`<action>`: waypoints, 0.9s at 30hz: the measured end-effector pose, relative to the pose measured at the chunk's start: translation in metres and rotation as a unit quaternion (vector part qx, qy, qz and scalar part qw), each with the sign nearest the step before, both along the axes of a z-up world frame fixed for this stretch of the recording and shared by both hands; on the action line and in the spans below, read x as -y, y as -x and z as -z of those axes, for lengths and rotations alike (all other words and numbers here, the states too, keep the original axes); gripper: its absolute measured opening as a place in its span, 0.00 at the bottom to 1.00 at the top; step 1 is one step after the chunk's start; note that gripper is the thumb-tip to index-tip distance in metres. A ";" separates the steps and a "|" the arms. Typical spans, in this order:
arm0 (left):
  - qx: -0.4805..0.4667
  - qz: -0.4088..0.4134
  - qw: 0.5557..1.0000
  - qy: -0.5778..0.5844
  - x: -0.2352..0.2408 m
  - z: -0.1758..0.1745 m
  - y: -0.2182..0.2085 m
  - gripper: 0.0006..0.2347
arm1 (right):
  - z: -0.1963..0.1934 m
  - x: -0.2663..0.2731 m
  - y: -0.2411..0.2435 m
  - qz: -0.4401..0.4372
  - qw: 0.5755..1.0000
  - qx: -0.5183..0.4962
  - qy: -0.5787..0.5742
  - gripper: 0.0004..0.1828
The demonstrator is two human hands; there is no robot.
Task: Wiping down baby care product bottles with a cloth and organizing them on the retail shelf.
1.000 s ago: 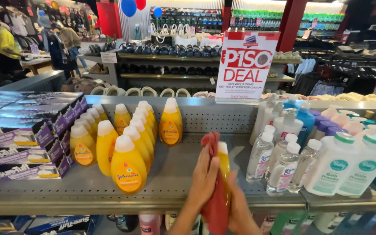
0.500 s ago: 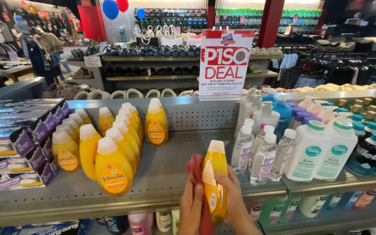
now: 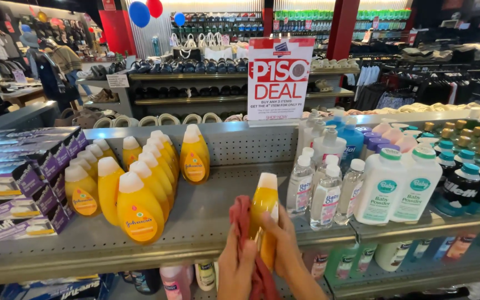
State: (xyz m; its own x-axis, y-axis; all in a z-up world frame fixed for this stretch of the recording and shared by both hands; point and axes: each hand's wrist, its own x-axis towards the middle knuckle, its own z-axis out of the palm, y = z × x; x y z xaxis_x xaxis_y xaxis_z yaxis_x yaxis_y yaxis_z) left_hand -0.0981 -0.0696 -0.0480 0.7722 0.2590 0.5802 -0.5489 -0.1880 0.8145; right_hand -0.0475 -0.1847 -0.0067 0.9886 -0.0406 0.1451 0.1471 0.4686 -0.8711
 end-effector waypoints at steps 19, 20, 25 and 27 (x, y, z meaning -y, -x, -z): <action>-0.229 0.218 0.905 0.285 0.067 0.090 -0.008 0.23 | 0.023 0.115 0.063 -0.073 0.964 0.253 0.023 0.46; -0.211 0.102 0.963 0.135 0.067 0.103 -0.014 0.22 | 0.031 0.129 0.067 -0.068 0.976 0.207 0.018 0.44; -0.074 0.224 0.971 0.039 0.150 0.059 0.027 0.19 | 0.025 0.204 0.107 0.065 0.986 0.108 0.111 0.30; -0.077 0.235 0.969 -0.005 0.182 0.067 0.029 0.19 | 0.040 0.232 0.115 0.083 0.977 0.130 0.146 0.32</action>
